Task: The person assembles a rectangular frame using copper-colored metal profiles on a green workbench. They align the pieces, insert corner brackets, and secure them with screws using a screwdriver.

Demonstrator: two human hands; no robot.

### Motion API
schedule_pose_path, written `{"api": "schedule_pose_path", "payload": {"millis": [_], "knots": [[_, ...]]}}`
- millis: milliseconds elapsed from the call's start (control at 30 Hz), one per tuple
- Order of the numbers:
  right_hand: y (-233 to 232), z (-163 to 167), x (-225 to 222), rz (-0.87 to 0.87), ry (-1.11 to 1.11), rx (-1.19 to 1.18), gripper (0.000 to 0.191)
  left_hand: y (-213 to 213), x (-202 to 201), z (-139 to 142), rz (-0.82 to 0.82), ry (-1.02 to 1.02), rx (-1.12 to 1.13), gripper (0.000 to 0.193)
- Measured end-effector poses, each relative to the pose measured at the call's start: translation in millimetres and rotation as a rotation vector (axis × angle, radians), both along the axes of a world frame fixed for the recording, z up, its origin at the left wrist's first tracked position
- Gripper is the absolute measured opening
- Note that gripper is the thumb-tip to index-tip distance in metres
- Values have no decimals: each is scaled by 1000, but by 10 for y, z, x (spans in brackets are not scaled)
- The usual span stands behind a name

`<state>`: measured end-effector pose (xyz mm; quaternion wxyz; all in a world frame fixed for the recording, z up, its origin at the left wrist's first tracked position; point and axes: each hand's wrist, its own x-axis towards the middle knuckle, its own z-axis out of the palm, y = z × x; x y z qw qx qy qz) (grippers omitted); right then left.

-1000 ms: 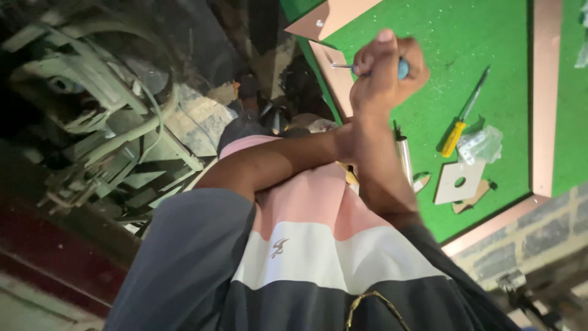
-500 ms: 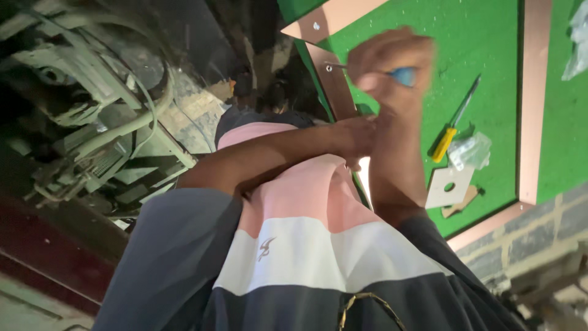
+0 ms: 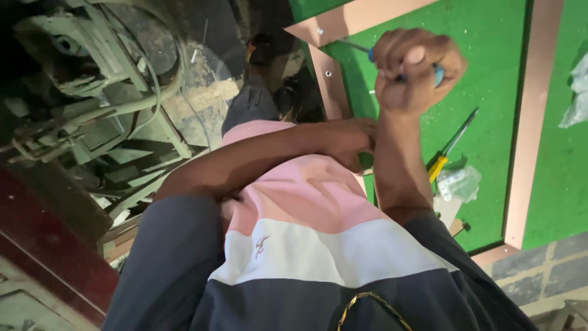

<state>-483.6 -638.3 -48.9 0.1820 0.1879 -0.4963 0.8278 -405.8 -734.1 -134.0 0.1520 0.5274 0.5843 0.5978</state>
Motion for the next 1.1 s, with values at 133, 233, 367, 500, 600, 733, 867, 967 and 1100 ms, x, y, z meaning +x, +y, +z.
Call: {"api": "schedule_pose_path", "payload": {"millis": [133, 233, 367, 500, 600, 733, 867, 967, 1100], "knots": [[-154, -105, -82, 43, 50, -28, 23, -435, -179, 153, 271, -20, -162, 19], [-220, -155, -119, 31, 35, -29, 22, -839, -463, 202, 680, -13, -138, 15], [-272, -191, -165, 13, 35, -5, 21, -1119, -1112, 180, 970, 301, -547, 54], [-508, -157, -282, -89, 151, 30, 25, -1208, -1490, 92, 584, 52, -598, 55], [-612, -15, -494, 56, 278, 167, 30, -1196, -1595, 0, 541, 45, -658, 42], [-353, 279, -753, 548, 80, 359, 29, -1250, -1575, -75, 527, 98, -534, 44], [-410, 116, -781, 595, 287, 414, 29, -1256, -1586, -97, 515, 141, -521, 45], [-554, 10, -478, 142, 296, 520, 30, -1237, -1612, -100, 533, 192, -548, 49], [-641, 68, -215, -16, 188, 647, 27, -1216, -1602, -119, 535, 235, -569, 48]]}}
